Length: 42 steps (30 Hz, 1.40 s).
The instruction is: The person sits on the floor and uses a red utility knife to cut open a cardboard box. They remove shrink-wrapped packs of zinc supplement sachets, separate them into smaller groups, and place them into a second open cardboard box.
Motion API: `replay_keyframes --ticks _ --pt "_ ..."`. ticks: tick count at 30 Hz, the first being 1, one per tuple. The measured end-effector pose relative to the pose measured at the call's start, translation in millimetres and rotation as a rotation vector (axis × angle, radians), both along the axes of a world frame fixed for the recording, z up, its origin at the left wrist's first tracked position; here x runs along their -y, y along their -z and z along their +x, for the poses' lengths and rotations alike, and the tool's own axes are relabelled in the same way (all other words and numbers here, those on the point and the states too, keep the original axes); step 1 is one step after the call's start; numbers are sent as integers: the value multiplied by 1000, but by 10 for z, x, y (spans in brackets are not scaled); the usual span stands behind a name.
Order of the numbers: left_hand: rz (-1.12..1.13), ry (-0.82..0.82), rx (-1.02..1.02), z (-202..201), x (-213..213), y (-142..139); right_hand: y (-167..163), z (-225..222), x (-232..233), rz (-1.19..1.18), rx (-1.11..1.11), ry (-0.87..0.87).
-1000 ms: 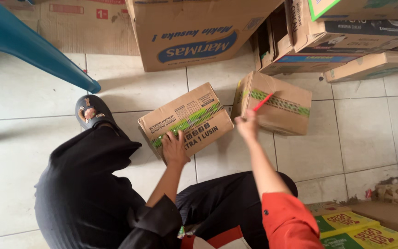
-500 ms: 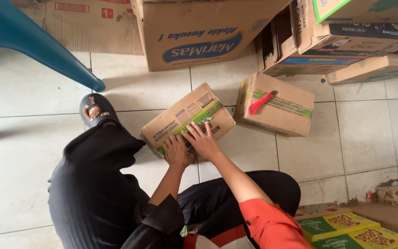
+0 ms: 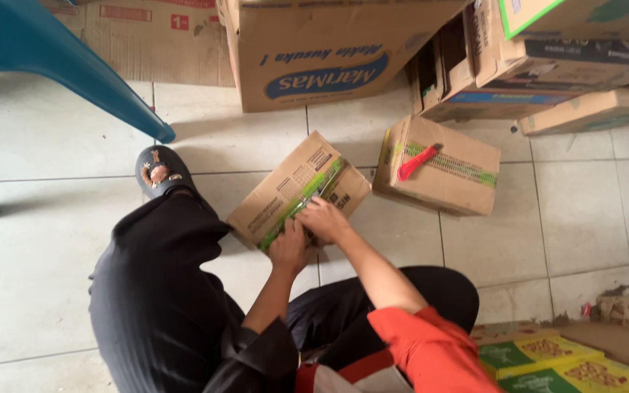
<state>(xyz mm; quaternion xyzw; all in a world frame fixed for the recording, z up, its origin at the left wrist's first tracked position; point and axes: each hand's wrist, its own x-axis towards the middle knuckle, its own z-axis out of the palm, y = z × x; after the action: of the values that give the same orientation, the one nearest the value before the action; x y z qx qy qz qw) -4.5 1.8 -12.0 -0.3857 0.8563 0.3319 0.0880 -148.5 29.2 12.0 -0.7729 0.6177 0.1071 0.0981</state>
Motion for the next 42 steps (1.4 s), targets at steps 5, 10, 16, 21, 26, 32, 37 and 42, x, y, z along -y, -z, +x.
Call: replay_keyframes --ticks 5,10,16,21,26,32,37,42 --pt "-173 -16 -143 6 -13 -22 31 -28 -84 -55 39 -2" --pt "-161 202 26 -98 -135 -107 -55 22 -589 -281 143 132" --pt "-47 488 326 10 -61 -456 152 370 -891 -260 73 127" --pt "310 801 774 128 205 -512 162 974 -966 -181 103 117" --pt "430 655 697 129 337 -248 -58 1231 -986 350 290 392" --pt "-279 231 153 56 202 -193 190 789 -994 25 874 1076" --pt "-570 430 185 -143 226 -134 278 885 -923 163 406 1355" --pt "-618 620 316 -480 243 -168 243 705 -828 397 533 1636"
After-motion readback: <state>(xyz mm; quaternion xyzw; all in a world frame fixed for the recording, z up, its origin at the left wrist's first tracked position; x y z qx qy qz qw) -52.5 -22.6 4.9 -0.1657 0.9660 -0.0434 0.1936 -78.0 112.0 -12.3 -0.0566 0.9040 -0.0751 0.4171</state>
